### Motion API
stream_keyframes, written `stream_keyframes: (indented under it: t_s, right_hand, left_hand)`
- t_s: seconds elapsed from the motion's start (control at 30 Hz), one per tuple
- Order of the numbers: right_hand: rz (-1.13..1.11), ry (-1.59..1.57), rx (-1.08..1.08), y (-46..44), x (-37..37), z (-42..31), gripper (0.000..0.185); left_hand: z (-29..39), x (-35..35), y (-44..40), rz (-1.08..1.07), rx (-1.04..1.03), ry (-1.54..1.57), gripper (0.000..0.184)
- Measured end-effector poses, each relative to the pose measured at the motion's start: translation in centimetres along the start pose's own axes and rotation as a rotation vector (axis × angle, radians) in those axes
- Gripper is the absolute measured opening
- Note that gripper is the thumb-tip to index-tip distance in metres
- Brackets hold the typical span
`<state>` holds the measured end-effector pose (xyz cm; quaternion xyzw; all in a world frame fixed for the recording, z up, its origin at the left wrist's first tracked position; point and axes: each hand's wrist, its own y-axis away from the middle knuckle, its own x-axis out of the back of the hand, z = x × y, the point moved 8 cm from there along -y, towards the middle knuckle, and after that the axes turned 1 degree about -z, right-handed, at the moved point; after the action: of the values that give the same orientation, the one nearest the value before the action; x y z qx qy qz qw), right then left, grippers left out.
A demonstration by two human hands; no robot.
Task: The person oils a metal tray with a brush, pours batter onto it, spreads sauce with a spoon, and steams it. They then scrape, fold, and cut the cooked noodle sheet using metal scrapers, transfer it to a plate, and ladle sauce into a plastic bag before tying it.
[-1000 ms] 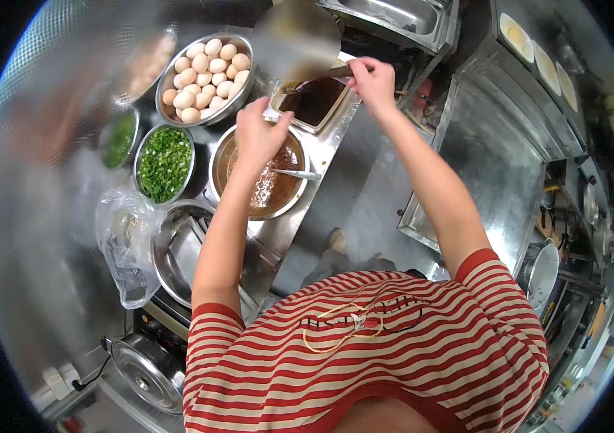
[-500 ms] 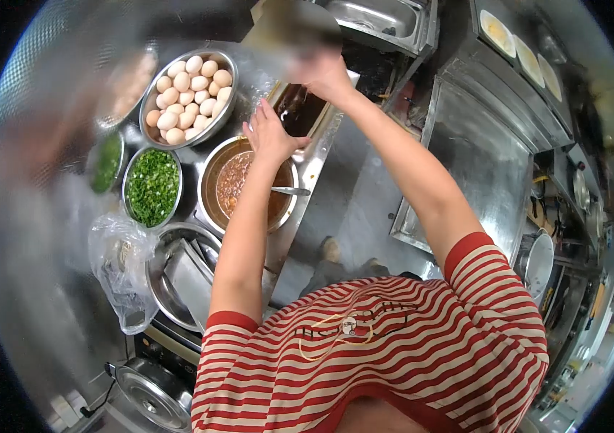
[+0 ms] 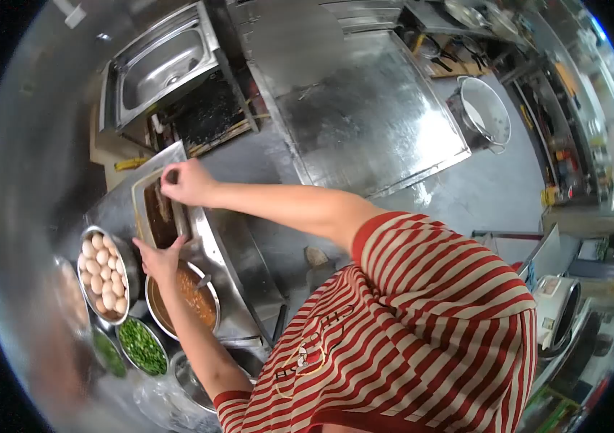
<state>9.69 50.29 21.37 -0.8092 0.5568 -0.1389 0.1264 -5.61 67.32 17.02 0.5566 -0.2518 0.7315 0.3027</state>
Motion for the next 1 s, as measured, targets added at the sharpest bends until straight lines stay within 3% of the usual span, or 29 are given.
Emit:
stream_keyframes:
  t_s: [0.03, 0.07, 0.1, 0.17, 0.27, 0.3, 0.33, 0.37, 0.4, 0.43, 0.47, 0.5, 0.57, 0.6, 0.63, 0.7, 0.73, 0.83, 0.9, 0.93, 0.97, 1.0]
  right_hand:
    - [0.054, -0.083, 0.033, 0.3, 3.6, -0.1, 0.012]
    - [-0.044, -0.296, -0.246, 1.4, 6.6, 1.4, 0.01]
    - [0.038, -0.268, -0.19, 2.5, 11.6, 0.9, 0.01]
    - [0.109, -0.257, -0.393, 5.6, 22.4, 1.7, 0.014]
    - [0.216, 0.105, -0.623, 12.8, 39.5, 8.7, 0.016]
    - [0.134, 0.497, -0.463, 15.0, 45.7, 10.7, 0.013]
    - [0.167, 0.68, -0.523, 19.2, 53.0, 16.0, 0.015]
    - [0.399, 0.228, -0.595, 22.6, 60.3, 18.6, 0.017]
    - [0.364, 0.636, -0.653, 22.3, 64.3, 15.2, 0.016]
    - [0.281, 0.91, -0.506, 21.2, 66.6, 13.5, 0.015]
    - [0.055, 0.996, -0.61, 19.2, 65.7, 10.8, 0.014]
    - [-0.088, 1.134, -0.484, 18.0, 65.5, 10.0, 0.014]
    - [-0.279, 0.757, -0.654, 16.6, 62.0, 10.1, 0.013]
    - [-0.485, 0.65, -0.409, 15.6, 58.4, 9.4, 0.014]
    - [-0.66, 0.559, -0.369, 15.5, 55.0, 9.7, 0.015]
    - [-1.007, 0.396, -0.322, 15.5, 49.1, 11.7, 0.017]
    - [-1.135, 0.541, -0.426, 13.5, 48.5, 12.4, 0.015]
    - [-0.837, 0.484, -0.364, 1.2, 52.8, 20.2, 0.02]
    - [-0.584, 0.714, -0.543, -8.7, 59.6, 22.3, 0.02]
    - [-0.42, 0.815, -0.546, -12.3, 63.5, 24.3, 0.02]
    - [-0.223, 1.19, -0.212, -15.9, 67.1, 25.4, 0.02]
    - [-0.228, 1.345, -0.336, -17.6, 69.5, 26.7, 0.023]
  left_hand:
    - [-0.2, -0.3, 0.1, -0.026, -0.003, 0.017, 0.118]
    - [-0.3, -0.2, 0.2, 0.007, -0.04, 0.012, 0.116]
    - [-0.4, -0.1, 0.3, 0.037, -0.074, 0.012, 0.114]
    - [1.8, 2.5, 0.9, 0.179, -0.291, -0.031, 0.095]
    - [7.5, 7.1, 3.5, 0.277, -0.373, 0.192, 0.063]
    - [9.3, 7.5, 4.6, 0.276, -0.373, 0.238, 0.056]
    - [9.9, 6.2, 5.0, 0.17, -0.241, 0.429, 0.049]
    - [9.5, 3.7, 5.0, 0.147, -0.246, 0.61, 0.046]
    - [9.9, 0.7, 5.2, 0.007, -0.17, 0.623, 0.044]
    - [10.2, -2.4, 5.8, -0.125, -0.091, 0.636, 0.042]
    - [10.5, -5.9, 6.8, -0.206, -0.124, 0.594, 0.041]
    - [11.1, -8.4, 7.6, -0.286, -0.154, 0.556, 0.04]
    - [19.1, -9.1, 12.2, -0.382, -0.323, 0.309, 0.039]
    - [21.1, -10.2, 14.4, -0.455, -0.257, 0.286, 0.038]
    - [22.7, -11.4, 15.8, -0.521, -0.194, 0.27, 0.038]
    - [25.9, -14.3, 18.7, -0.54, -0.536, 0.134, 0.038]
    - [25.4, -16.0, 19.9, -0.57, -0.442, 0.248, 0.037]
    - [21.5, -18.9, 24.5, -0.69, -0.247, 0.371, 0.036]
    - [16.1, -20.4, 27.8, -0.755, -0.121, 0.386, 0.028]
    - [14.7, -19.7, 29.3, -0.862, 0.09, 0.221, 0.017]
    - [13.0, -19.0, 31.1, -0.742, 0.197, 0.554, 0.011]
    - [10.2, -18.8, 33.8, -0.74, 0.461, 0.687, 0.012]
